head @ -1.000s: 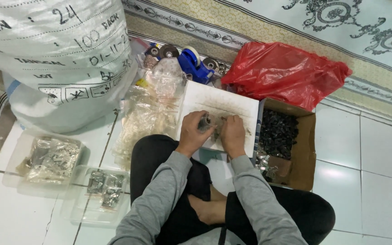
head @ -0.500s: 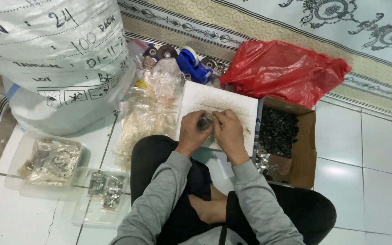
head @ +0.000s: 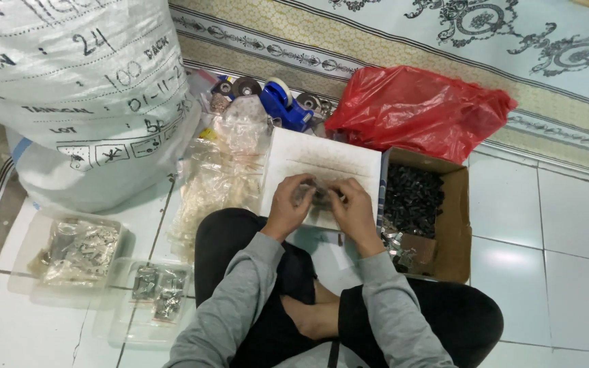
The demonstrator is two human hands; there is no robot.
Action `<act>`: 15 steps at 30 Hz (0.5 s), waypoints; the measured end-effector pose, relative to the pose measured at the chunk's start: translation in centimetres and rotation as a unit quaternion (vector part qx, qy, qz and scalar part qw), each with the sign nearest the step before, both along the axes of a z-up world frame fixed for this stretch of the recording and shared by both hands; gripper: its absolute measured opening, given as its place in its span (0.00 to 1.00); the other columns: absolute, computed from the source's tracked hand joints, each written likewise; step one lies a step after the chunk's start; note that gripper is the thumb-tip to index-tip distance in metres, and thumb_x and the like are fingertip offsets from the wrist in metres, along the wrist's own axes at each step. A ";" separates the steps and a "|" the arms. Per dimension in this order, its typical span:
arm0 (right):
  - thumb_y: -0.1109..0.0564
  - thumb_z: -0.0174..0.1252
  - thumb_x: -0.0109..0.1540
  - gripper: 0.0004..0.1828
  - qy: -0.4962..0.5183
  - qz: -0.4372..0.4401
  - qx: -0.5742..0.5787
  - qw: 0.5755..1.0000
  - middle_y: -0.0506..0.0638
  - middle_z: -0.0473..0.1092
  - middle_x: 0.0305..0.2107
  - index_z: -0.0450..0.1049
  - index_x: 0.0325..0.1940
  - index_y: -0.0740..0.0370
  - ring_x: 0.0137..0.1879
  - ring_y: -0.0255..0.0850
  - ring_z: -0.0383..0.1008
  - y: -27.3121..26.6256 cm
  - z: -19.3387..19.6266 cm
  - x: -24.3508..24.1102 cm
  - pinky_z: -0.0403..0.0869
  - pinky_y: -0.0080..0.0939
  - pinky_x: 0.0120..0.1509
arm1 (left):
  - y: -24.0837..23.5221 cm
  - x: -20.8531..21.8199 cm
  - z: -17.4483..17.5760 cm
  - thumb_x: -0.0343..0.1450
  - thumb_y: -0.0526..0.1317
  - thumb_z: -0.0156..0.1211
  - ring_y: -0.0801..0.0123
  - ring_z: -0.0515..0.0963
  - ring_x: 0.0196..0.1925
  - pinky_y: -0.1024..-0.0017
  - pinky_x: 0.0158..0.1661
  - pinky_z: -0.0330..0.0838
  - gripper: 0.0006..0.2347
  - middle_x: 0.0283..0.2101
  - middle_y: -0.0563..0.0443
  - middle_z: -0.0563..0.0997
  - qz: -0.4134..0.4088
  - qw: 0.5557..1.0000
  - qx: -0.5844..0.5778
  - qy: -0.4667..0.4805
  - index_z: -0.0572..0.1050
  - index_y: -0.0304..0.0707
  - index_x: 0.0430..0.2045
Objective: The person sits cross-legged on the floor and sorts small metal parts from a cardboard box onto a white foam board. They repeatedly pick up handfuls of parts, separate them, and place selected pieces on the board while discarding others back into the box.
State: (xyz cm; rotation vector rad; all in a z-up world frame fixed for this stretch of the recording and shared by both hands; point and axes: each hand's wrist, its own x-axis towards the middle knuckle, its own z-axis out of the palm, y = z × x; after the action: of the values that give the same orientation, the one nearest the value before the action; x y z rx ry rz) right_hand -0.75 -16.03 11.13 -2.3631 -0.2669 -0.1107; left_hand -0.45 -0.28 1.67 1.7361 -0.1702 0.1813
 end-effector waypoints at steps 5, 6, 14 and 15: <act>0.63 0.62 0.63 0.07 -0.009 0.029 0.031 0.999 0.56 0.74 0.32 0.80 0.44 0.62 0.40 0.55 0.79 -3.9 -2.2 -0.4 0.77 0.46 0.41 | -0.6 -0.6 -0.4 0.74 0.40 0.62 0.57 0.82 0.50 0.58 0.57 0.70 0.06 0.39 0.51 0.83 -0.031 0.999 0.019 -0.017 0.80 0.44 0.43; 0.63 0.63 0.62 0.06 -0.007 0.035 0.042 0.998 0.57 0.73 0.31 0.80 0.43 0.63 0.38 0.56 0.78 -4.7 -2.9 -0.4 0.77 0.47 0.40 | -0.8 -0.8 -0.5 0.75 0.41 0.62 0.55 0.82 0.49 0.57 0.56 0.71 0.05 0.38 0.50 0.83 -0.037 0.999 0.023 -0.022 0.80 0.43 0.41; 0.62 0.63 0.62 0.03 -0.016 0.052 0.017 0.998 0.55 0.72 0.30 0.78 0.40 0.61 0.39 0.54 0.78 -7.3 -5.0 -1.7 0.78 0.47 0.41 | -1.9 -1.8 2.0 0.74 0.39 0.63 0.53 0.82 0.48 0.57 0.54 0.72 0.05 0.38 0.47 0.83 -0.095 0.990 0.097 -0.048 0.80 0.41 0.41; 0.63 0.62 0.62 0.02 -0.025 0.063 0.014 0.998 0.55 0.72 0.30 0.78 0.39 0.61 0.40 0.54 0.78 -7.3 -5.0 -1.7 0.77 0.47 0.42 | -2.1 -1.9 2.5 0.74 0.37 0.62 0.52 0.81 0.46 0.57 0.53 0.72 0.04 0.36 0.46 0.82 -0.105 0.987 0.107 -0.061 0.79 0.41 0.40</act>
State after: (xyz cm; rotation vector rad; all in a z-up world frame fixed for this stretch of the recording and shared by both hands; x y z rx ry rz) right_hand -2.43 -23.37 6.12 -2.3110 -0.4340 -0.1120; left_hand -2.39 -2.33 4.19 1.9067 -0.4743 0.1174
